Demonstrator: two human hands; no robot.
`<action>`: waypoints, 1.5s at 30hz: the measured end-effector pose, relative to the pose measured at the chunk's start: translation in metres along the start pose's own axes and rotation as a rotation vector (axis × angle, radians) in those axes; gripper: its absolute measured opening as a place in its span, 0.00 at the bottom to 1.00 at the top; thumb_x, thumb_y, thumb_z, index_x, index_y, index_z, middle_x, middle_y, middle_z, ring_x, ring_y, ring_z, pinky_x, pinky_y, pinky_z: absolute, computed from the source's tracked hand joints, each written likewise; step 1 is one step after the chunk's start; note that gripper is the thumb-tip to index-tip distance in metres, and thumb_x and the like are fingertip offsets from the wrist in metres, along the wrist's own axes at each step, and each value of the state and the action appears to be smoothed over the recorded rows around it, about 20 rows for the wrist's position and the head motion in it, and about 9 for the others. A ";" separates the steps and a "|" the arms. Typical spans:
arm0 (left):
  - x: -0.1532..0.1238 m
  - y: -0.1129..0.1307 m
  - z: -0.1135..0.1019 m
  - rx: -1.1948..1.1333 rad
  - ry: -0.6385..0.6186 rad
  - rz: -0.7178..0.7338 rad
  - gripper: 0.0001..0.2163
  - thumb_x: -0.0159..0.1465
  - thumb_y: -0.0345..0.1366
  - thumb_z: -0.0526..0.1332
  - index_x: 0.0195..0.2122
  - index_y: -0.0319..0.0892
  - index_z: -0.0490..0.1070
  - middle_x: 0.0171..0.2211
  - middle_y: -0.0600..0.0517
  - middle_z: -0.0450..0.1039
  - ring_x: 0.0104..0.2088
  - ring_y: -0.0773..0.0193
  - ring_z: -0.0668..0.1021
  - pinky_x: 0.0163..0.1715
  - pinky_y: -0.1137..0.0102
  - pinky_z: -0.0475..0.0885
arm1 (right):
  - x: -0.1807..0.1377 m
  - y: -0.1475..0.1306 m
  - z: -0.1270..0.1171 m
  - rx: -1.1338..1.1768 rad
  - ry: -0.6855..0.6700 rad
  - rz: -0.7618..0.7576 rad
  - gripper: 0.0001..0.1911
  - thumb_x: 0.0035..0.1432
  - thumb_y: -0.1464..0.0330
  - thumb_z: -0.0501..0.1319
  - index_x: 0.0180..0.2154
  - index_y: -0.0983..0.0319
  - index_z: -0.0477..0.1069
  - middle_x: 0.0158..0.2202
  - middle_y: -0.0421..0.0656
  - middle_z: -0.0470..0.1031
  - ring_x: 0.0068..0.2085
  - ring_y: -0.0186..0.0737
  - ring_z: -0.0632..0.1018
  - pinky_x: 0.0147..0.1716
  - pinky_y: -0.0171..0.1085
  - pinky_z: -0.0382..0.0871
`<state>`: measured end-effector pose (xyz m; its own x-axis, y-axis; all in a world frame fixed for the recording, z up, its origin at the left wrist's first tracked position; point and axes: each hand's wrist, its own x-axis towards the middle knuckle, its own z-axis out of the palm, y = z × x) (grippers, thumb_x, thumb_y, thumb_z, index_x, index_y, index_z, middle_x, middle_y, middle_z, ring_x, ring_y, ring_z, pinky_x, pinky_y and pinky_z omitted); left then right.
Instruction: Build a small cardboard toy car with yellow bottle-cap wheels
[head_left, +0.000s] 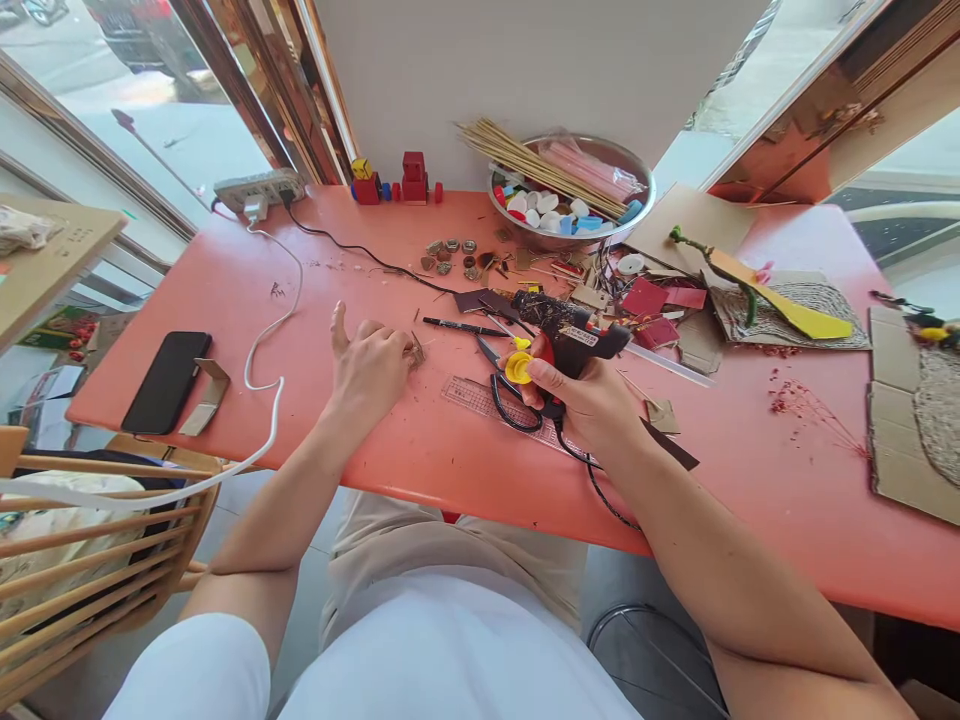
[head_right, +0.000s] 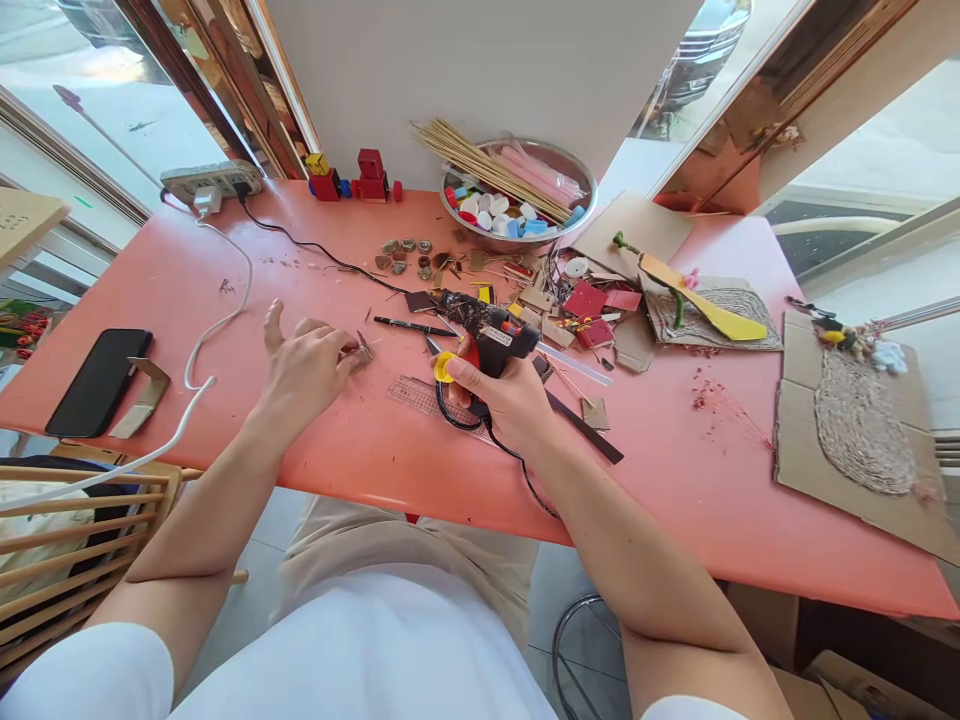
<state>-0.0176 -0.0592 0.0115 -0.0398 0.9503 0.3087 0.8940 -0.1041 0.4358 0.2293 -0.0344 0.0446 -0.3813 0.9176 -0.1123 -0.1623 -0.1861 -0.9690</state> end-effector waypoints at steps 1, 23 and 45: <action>0.000 0.000 0.002 0.003 -0.002 0.005 0.09 0.60 0.32 0.63 0.25 0.53 0.77 0.26 0.50 0.80 0.44 0.45 0.80 0.70 0.33 0.57 | 0.000 0.000 0.000 0.001 -0.004 0.002 0.34 0.36 0.43 0.79 0.30 0.56 0.67 0.25 0.37 0.73 0.21 0.32 0.68 0.21 0.39 0.64; 0.018 0.067 -0.038 -0.096 -0.024 0.395 0.10 0.66 0.34 0.61 0.30 0.53 0.80 0.29 0.54 0.83 0.40 0.53 0.84 0.64 0.44 0.71 | 0.005 0.005 -0.002 0.099 0.035 -0.073 0.34 0.31 0.45 0.82 0.28 0.58 0.69 0.23 0.33 0.68 0.22 0.29 0.66 0.23 0.36 0.64; 0.020 0.078 -0.015 -0.135 0.011 0.406 0.11 0.67 0.33 0.61 0.30 0.52 0.79 0.27 0.55 0.82 0.40 0.52 0.85 0.69 0.36 0.62 | 0.006 0.011 -0.008 0.268 0.132 0.090 0.32 0.24 0.53 0.85 0.29 0.58 0.74 0.29 0.35 0.76 0.29 0.32 0.75 0.32 0.36 0.77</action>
<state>0.0450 -0.0522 0.0641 0.2981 0.8211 0.4867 0.7716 -0.5075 0.3836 0.2321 -0.0279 0.0315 -0.2861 0.9277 -0.2397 -0.3742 -0.3384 -0.8634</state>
